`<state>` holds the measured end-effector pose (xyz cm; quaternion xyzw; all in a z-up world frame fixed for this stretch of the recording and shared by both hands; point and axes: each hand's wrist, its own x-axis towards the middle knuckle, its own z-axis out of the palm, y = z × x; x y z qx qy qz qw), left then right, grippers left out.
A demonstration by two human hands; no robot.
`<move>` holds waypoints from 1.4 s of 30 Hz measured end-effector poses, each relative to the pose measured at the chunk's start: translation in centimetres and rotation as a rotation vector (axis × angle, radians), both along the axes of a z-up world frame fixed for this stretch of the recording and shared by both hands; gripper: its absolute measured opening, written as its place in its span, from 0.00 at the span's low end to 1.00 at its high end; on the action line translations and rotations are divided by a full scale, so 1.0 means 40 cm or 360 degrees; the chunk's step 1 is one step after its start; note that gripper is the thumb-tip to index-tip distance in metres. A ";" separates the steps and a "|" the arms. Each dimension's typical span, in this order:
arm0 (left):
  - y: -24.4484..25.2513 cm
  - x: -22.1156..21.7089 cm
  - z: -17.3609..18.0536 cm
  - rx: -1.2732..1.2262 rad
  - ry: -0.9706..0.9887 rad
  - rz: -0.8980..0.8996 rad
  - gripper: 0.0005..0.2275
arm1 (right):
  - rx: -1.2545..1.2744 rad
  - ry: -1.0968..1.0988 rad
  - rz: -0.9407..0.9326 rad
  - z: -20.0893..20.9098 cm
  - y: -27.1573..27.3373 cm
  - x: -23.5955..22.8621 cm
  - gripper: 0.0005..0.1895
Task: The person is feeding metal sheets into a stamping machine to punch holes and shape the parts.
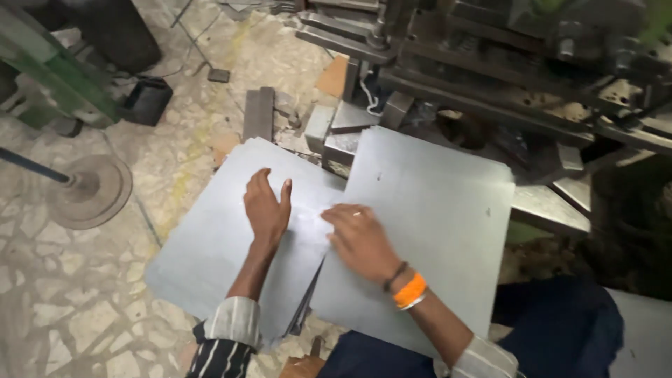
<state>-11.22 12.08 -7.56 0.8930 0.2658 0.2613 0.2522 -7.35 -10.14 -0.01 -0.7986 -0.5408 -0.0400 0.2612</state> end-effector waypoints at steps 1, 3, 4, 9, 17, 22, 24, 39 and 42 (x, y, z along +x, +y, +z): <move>0.045 -0.019 -0.033 0.0005 0.0000 0.0011 0.21 | 0.0005 0.0000 0.0011 -0.015 0.036 -0.004 0.18; 0.132 -0.054 -0.099 0.0470 0.0337 -0.0020 0.36 | -0.0101 -0.0015 0.0145 -0.045 0.107 -0.011 0.22; 0.183 -0.076 -0.122 0.0477 0.0337 -0.0014 0.36 | -0.0094 -0.0016 0.0150 -0.045 0.120 -0.011 0.22; 0.477 -0.115 -0.298 -0.0223 0.0973 0.0606 0.53 | -0.0247 -0.0038 0.0090 -0.115 0.114 0.001 0.21; 0.561 -0.189 0.018 -0.0189 0.0634 0.0493 0.29 | 0.0118 0.0247 0.0113 -0.034 0.061 -0.022 0.14; 0.486 -0.273 0.324 -0.0292 0.0201 0.0580 0.25 | 0.0557 0.0969 -0.0277 0.065 -0.016 -0.109 0.13; 0.487 -0.289 0.322 -0.0616 -0.0016 0.0507 0.26 | 0.0510 0.1640 -0.0333 0.055 -0.065 -0.122 0.23; -0.281 0.018 0.363 -0.2202 -0.0052 -0.0888 0.33 | 0.1351 0.1593 -0.1370 0.182 -0.615 0.061 0.10; -0.300 0.111 0.341 -0.2210 -0.0103 -0.0957 0.25 | 0.1368 0.1505 -0.1374 0.050 -0.732 0.238 0.07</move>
